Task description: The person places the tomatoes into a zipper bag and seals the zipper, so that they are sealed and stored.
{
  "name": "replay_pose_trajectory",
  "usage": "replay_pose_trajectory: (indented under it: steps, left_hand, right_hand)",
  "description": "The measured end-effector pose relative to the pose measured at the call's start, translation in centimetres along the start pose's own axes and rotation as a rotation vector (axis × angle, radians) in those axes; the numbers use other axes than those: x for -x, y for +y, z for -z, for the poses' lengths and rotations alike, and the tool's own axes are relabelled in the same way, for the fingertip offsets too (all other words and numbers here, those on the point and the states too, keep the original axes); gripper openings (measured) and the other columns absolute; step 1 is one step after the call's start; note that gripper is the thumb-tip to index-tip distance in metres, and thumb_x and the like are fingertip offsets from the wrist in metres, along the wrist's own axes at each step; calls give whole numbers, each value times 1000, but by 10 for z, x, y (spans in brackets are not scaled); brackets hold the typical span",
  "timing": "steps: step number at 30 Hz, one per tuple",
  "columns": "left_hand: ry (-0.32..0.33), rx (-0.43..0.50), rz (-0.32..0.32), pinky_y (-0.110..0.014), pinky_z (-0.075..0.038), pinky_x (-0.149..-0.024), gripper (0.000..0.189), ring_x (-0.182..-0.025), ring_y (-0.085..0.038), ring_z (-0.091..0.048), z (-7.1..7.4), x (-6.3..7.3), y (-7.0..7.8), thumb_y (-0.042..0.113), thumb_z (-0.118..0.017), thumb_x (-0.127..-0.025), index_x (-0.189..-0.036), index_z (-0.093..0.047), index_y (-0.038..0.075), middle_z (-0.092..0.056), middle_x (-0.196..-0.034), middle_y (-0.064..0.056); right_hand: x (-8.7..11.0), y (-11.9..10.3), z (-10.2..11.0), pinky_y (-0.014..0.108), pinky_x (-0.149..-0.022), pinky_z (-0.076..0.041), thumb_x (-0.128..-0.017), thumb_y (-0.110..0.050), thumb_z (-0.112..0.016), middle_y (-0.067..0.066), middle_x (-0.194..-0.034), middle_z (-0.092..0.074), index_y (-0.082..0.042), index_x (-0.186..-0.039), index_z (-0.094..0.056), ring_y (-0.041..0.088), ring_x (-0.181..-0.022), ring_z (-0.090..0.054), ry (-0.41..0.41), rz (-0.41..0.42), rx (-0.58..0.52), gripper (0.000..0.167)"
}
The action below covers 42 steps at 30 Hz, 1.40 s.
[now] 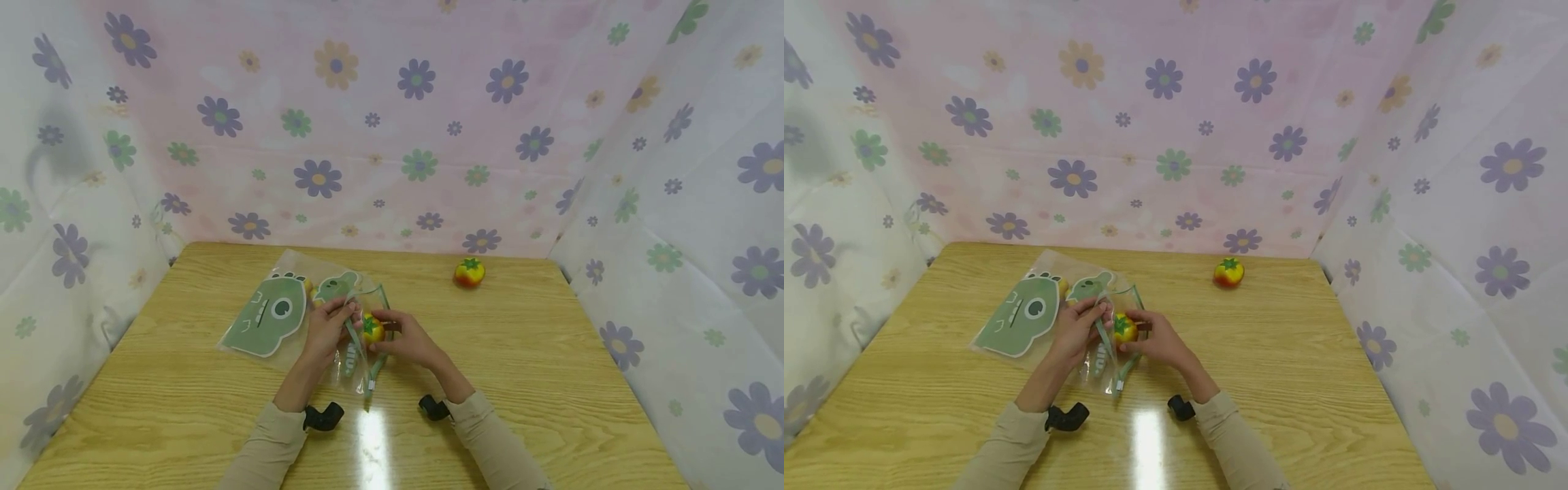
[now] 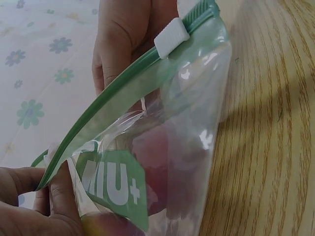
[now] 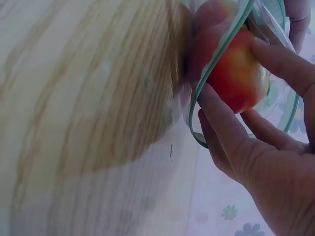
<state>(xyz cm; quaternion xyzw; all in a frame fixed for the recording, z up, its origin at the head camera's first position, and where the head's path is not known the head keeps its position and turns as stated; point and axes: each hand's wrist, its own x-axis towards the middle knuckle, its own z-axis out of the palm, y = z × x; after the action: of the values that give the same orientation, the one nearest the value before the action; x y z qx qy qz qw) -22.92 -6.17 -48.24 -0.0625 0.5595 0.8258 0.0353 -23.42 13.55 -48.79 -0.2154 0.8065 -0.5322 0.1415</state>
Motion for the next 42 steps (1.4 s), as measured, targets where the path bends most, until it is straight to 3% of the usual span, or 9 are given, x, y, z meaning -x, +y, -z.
replay_pose_trajectory:
  steps: [7, 14, 24, 29, 35, 42]
  left_hand:
    - [12, 1, 5, -16, -61, -70, 39, -77, -6, -70, -1, 0, 0, 2, -60, -101, -136, -48, -13, -72, -94, 2]
    - [4, 30, 4, -17, -62, -70, 34, -78, -6, -71, -2, -1, 1, 1, -59, -102, -133, -51, -12, -73, -91, 2]
    - [-7, 77, -25, -19, -63, -71, 27, -75, -8, -72, -2, -2, 1, -3, -58, -101, -125, -54, -15, -72, -87, 1]
    - [-3, 76, -33, -19, -63, -70, 27, -75, -8, -72, -2, -2, 0, -4, -58, -101, -125, -54, -16, -72, -87, -1]
    - [4, 69, -30, -18, -63, -71, 29, -75, -7, -72, -1, -1, -2, -6, -56, -101, -128, -51, -18, -71, -87, 0]
    - [-1, 77, -45, -18, -63, -70, 26, -74, -7, -71, 1, 1, -3, -8, -56, -100, -124, -53, -19, -71, -85, -1]
  right_hand:
    - [0, -2, -4, 49, -108, -52, -94, -7, -73, 19, -153, -46, 1, -149, -45, 40, -134, -51, -30, -48, -35, 62]
    - [-4, -5, -11, 50, -104, -55, -93, -4, -73, 22, -151, -47, 2, -149, -44, 44, -134, -50, -1, -14, -29, 63]
    - [-5, -8, -18, 55, -109, -50, -97, 0, -64, 24, -153, -42, 3, -152, -39, 47, -139, -44, -43, 5, -57, 60]
    - [-2, -7, -12, 52, -104, -55, -97, 3, -62, 25, -150, -46, 4, -149, -43, 46, -135, -49, -42, 50, -27, 56]
    - [6, -4, 15, 38, -90, -63, -94, 3, -67, 29, -139, -54, 5, -143, -51, 45, -122, -60, 113, 55, -59, 52]
    - [9, 12, 42, 26, -91, -61, -91, 4, -72, 31, -138, -55, 4, -133, -60, 47, -121, -58, 361, 24, -113, 44]
